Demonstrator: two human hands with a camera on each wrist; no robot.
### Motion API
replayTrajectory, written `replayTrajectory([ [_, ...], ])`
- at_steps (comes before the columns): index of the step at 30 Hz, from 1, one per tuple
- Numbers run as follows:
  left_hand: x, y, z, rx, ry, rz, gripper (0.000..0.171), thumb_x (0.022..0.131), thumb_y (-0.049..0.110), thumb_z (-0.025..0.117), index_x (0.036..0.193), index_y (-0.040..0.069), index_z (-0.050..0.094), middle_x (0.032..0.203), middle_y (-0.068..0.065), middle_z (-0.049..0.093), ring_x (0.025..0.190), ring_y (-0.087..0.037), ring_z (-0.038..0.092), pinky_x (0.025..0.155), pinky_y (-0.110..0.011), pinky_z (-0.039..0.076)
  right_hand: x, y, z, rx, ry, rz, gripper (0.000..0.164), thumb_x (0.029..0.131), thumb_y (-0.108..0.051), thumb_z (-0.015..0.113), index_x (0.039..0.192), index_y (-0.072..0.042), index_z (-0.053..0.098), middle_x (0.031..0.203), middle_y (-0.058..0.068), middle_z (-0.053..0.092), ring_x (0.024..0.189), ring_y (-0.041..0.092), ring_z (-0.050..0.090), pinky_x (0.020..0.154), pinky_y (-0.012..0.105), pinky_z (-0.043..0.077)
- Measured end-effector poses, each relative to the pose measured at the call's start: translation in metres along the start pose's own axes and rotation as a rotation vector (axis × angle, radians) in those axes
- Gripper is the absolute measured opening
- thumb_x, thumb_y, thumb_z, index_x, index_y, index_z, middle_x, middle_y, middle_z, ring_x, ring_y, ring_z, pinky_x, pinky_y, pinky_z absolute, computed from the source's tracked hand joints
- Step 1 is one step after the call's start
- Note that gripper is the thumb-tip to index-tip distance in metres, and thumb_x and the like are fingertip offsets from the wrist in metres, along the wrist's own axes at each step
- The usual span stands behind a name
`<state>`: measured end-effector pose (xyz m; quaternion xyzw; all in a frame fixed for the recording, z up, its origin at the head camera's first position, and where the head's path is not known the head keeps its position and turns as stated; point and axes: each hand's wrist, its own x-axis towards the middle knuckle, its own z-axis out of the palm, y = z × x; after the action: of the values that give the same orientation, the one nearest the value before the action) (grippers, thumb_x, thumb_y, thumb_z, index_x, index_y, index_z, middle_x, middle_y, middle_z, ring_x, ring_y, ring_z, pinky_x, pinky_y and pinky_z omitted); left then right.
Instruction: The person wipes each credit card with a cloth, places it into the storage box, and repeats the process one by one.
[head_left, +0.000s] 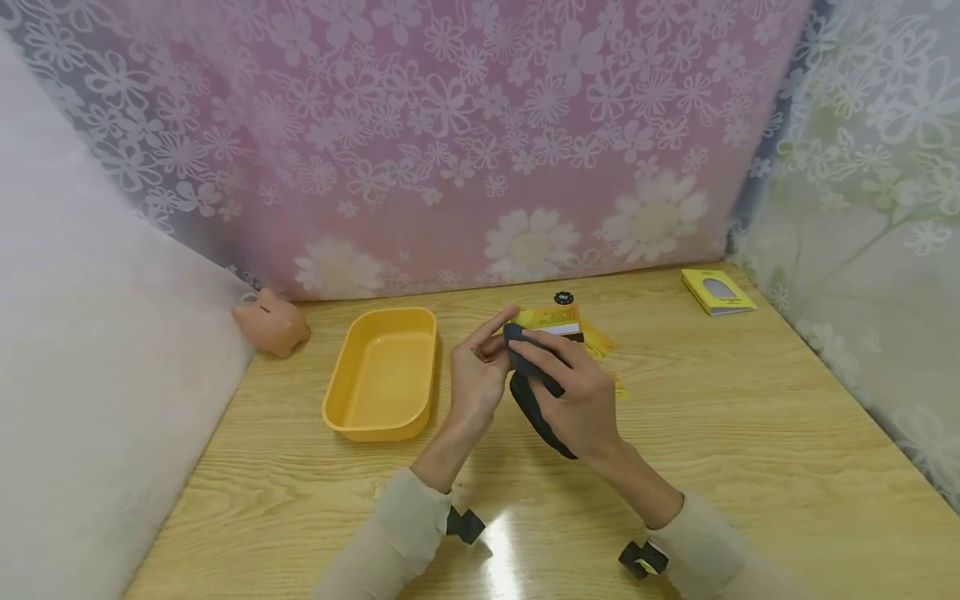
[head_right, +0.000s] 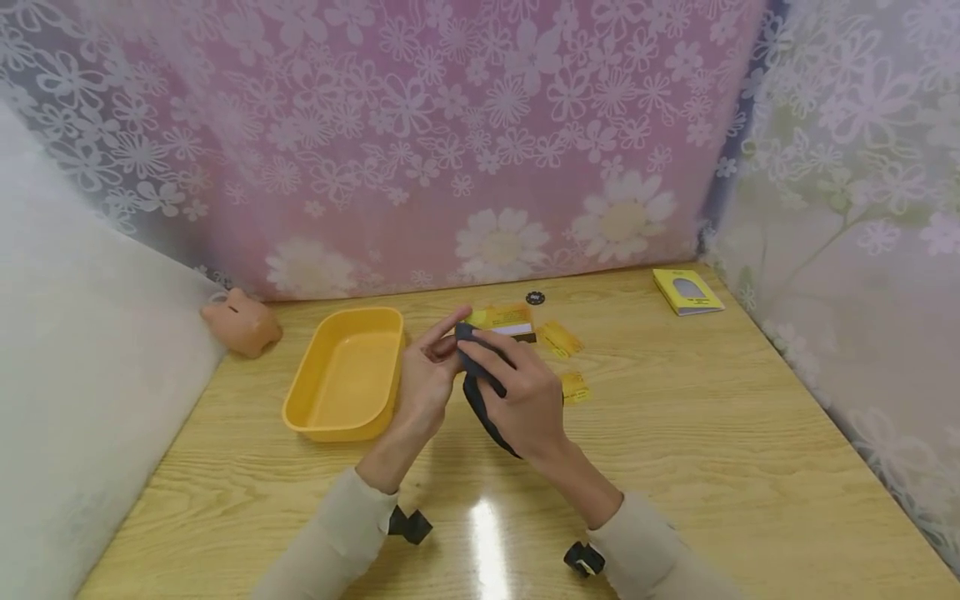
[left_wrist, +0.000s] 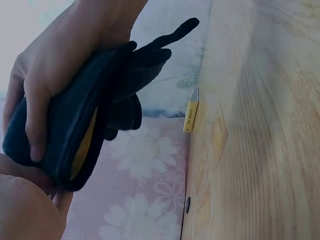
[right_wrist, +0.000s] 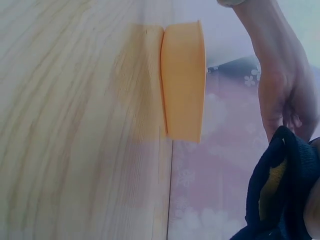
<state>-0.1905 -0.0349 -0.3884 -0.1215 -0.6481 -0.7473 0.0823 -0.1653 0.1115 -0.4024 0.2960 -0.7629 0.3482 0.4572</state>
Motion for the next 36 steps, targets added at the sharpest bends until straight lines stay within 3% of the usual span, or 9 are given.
replayTrajectory([
  [4, 0.001, -0.002, 0.0, -0.009, 0.004, -0.022, 0.044, 0.099, -0.002, 0.067, 0.137, 0.019, 0.071, 0.11, -0.014, 0.078, 0.087, -0.019, 0.078, 0.062, -0.019, 0.058, 0.002, -0.002, 0.005, -0.045, -0.028, 0.011, 0.045, 0.083, 0.006, 0.082, 0.123, -0.013, 0.078, 0.129, 0.012, 0.071, 0.107, 0.033, 0.071, 0.087, 0.047, 0.062],
  [7, 0.0, -0.004, -0.002, -0.039, 0.007, -0.071, 0.045, 0.099, -0.002, 0.068, 0.137, 0.02, 0.07, 0.112, -0.015, 0.077, 0.094, -0.022, 0.078, 0.075, -0.025, 0.063, 0.002, -0.002, 0.006, -0.117, -0.054, 0.023, 0.044, 0.082, 0.004, 0.084, 0.122, -0.013, 0.078, 0.128, 0.011, 0.071, 0.1, 0.033, 0.071, 0.08, 0.047, 0.063],
  [12, -0.001, -0.006, -0.003, -0.055, 0.01, -0.118, 0.048, 0.098, -0.004, 0.067, 0.139, 0.02, 0.069, 0.114, -0.015, 0.077, 0.097, -0.023, 0.077, 0.079, -0.028, 0.063, 0.0, -0.001, 0.005, -0.194, -0.094, 0.026, 0.04, 0.085, 0.0, 0.083, 0.122, -0.013, 0.078, 0.128, 0.009, 0.071, 0.093, 0.033, 0.071, 0.076, 0.046, 0.064],
  [18, 0.0, -0.004, -0.003, -0.1, 0.03, -0.142, 0.054, 0.094, -0.013, 0.066, 0.138, 0.018, 0.07, 0.108, -0.015, 0.077, 0.093, -0.022, 0.077, 0.088, -0.04, 0.063, -0.001, 0.005, -0.004, -0.229, -0.055, 0.037, 0.043, 0.082, 0.002, 0.085, 0.122, -0.014, 0.078, 0.127, 0.009, 0.071, 0.092, 0.034, 0.07, 0.072, 0.047, 0.064],
  [25, -0.001, -0.007, -0.004, -0.143, 0.038, -0.118, 0.054, 0.093, -0.019, 0.061, 0.136, 0.013, 0.071, 0.098, -0.02, 0.074, 0.081, -0.025, 0.075, 0.088, -0.048, 0.063, -0.006, 0.014, -0.016, -0.222, 0.004, 0.077, 0.044, 0.081, 0.007, 0.082, 0.12, -0.012, 0.079, 0.125, 0.012, 0.072, 0.1, 0.036, 0.072, 0.078, 0.05, 0.064],
  [33, -0.001, -0.007, -0.007, -0.105, 0.038, -0.086, 0.057, 0.093, -0.021, 0.059, 0.137, 0.013, 0.07, 0.105, -0.023, 0.072, 0.083, -0.023, 0.074, 0.087, -0.045, 0.064, -0.011, 0.029, -0.03, -0.189, 0.046, 0.212, 0.041, 0.082, 0.006, 0.078, 0.118, -0.013, 0.08, 0.123, 0.009, 0.073, 0.11, 0.034, 0.071, 0.082, 0.052, 0.064],
  [36, 0.0, -0.005, -0.008, -0.102, 0.044, -0.079, 0.057, 0.093, -0.022, 0.058, 0.138, 0.011, 0.069, 0.101, -0.022, 0.071, 0.074, -0.019, 0.069, 0.087, -0.044, 0.064, -0.012, 0.034, -0.037, -0.198, 0.048, 0.258, 0.036, 0.085, 0.002, 0.076, 0.118, -0.012, 0.08, 0.124, 0.009, 0.073, 0.111, 0.033, 0.072, 0.083, 0.051, 0.064],
])
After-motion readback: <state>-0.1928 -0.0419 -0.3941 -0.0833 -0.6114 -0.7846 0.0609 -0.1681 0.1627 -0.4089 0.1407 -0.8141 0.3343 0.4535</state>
